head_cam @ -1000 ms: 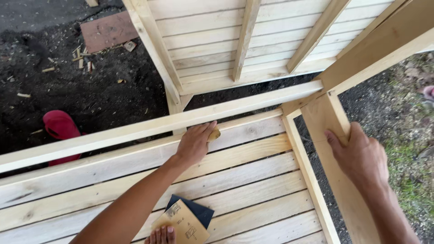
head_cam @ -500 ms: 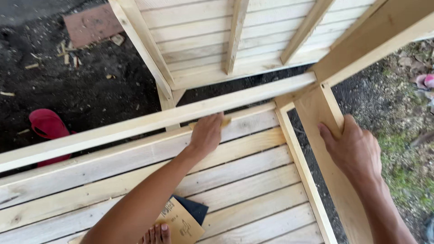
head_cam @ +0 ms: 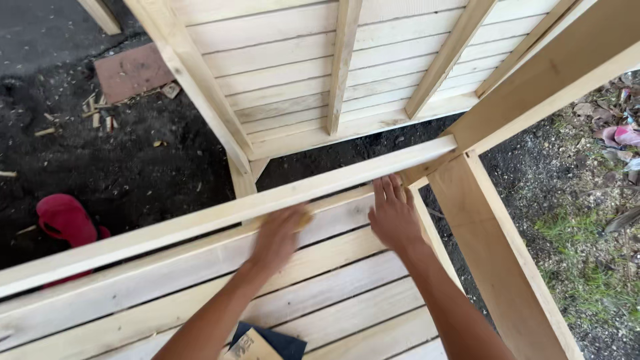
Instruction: The person sands a slatted wooden furniture frame outdoors, running a sanding block by hand along the horizontal rails and edges of the structure. They work their way around the frame, sanding different rails and corner joints, and at the end rub the sanded surfaces with their hand.
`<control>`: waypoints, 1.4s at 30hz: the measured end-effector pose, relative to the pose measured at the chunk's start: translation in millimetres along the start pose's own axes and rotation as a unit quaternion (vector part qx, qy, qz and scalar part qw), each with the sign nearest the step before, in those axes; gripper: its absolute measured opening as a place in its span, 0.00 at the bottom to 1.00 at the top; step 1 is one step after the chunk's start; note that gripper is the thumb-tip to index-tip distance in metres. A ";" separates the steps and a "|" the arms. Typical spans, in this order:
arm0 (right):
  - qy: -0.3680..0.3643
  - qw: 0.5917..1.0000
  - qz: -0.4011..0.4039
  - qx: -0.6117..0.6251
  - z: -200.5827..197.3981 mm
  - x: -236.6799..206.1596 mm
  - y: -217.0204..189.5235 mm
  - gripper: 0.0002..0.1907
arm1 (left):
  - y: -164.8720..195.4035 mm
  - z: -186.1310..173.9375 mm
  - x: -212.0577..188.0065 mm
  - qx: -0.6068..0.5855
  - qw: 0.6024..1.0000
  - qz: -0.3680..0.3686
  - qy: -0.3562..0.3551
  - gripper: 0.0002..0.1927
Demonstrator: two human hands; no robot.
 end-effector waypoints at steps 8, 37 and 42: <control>-0.054 0.998 -0.014 0.003 38.0 19.8 28.5 0.30 | -38.4 -18.4 -39.8 0.189 0.963 -0.191 0.004 0.23; -0.120 0.890 0.347 0.271 -173.2 -25.5 104.2 0.28 | 98.5 157.7 129.1 -0.016 0.992 0.097 0.077 0.19; -0.120 0.893 0.339 0.270 -164.6 -44.4 120.4 0.22 | 69.4 124.7 87.7 0.086 0.995 -0.006 0.045 0.16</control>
Point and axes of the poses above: each hand's wrist, its own x-axis towards the middle knuckle, its own z-axis out of the palm, y = z × x, the point moved 3 cm from there along x, towards the middle knuckle, and after that the axes turned 1 degree about -y, right-handed, at the moved point
